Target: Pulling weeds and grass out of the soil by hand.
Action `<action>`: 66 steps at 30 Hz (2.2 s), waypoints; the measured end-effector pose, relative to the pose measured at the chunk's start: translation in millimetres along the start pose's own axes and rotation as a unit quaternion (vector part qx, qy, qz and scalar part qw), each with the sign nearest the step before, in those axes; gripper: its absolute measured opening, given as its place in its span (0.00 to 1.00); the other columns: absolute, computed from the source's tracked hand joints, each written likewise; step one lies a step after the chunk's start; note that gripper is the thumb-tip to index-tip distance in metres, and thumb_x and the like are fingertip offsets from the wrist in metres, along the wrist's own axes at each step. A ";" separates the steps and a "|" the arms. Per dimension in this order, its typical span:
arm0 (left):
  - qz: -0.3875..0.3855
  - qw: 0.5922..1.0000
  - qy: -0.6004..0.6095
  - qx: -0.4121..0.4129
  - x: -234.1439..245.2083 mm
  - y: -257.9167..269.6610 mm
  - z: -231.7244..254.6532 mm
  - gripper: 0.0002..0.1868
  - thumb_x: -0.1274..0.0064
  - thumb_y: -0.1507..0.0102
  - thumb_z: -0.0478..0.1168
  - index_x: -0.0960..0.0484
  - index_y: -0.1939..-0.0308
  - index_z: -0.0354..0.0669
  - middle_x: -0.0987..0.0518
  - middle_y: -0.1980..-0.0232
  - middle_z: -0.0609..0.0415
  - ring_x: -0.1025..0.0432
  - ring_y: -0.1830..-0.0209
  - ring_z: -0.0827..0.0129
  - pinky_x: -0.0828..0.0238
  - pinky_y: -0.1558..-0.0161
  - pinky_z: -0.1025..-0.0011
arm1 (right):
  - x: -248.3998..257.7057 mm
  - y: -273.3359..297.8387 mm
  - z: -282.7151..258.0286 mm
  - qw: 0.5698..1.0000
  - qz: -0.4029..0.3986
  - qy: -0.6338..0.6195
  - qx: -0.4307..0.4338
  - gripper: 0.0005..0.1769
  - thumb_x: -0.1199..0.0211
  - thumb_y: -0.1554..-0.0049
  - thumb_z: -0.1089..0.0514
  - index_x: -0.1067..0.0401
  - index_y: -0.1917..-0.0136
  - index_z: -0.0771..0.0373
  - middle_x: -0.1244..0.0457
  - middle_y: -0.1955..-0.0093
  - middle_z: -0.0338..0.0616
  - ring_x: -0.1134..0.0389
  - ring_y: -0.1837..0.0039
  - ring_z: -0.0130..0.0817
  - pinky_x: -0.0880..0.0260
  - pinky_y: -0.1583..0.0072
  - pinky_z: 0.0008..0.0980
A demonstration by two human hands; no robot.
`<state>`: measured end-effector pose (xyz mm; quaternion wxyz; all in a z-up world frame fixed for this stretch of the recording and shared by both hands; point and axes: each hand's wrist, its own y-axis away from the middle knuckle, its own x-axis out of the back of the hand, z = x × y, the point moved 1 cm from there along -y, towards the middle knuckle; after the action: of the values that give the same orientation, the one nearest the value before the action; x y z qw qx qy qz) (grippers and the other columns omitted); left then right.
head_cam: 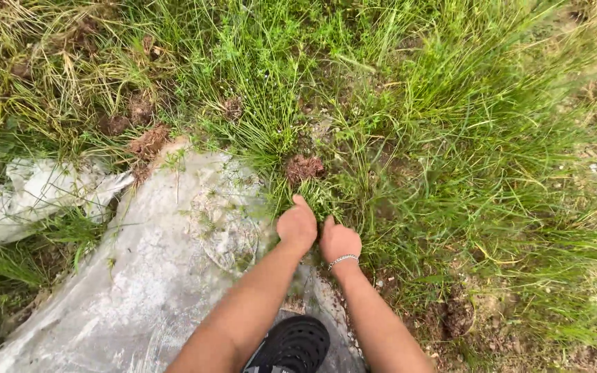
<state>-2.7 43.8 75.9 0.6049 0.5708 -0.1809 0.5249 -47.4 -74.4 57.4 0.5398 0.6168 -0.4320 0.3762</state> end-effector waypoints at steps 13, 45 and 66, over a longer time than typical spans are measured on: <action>-0.067 0.990 -0.058 -0.111 46.1 27.0 -8.0 0.17 0.59 0.33 0.39 0.16 0.51 0.39 0.18 0.47 0.39 0.22 0.47 0.45 0.24 0.46 0.52 | 5.4 25.2 -10.1 0.960 -0.044 -0.229 -0.157 0.23 0.46 0.40 0.43 0.21 0.54 0.63 0.32 0.53 0.65 0.28 0.49 0.62 0.28 0.44 0.56; 0.054 0.941 0.148 -0.301 182.6 84.4 176.6 0.17 0.44 0.41 0.42 0.29 0.53 0.36 0.18 0.61 0.34 0.23 0.57 0.37 0.28 0.52 0.45 | 262.7 25.7 100.4 0.912 0.214 -0.349 -0.001 0.24 0.47 0.31 0.48 0.34 0.61 0.70 0.39 0.67 0.59 0.39 0.64 0.53 0.36 0.58 0.47; 0.158 0.974 0.047 -0.158 -70.4 -17.6 146.3 0.43 0.32 0.47 0.37 0.37 0.32 0.31 0.26 0.41 0.41 0.32 0.40 0.48 0.32 0.38 0.56 | 131.2 18.2 165.9 0.887 0.293 -0.341 -0.107 0.12 0.39 0.44 0.61 0.29 0.46 0.65 0.32 0.43 0.56 0.30 0.41 0.50 0.27 0.38 0.41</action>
<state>40.7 -111.6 50.9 0.6048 0.4065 -0.3208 0.6050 -19.8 -256.3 163.4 0.2872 0.4912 -0.7882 0.2347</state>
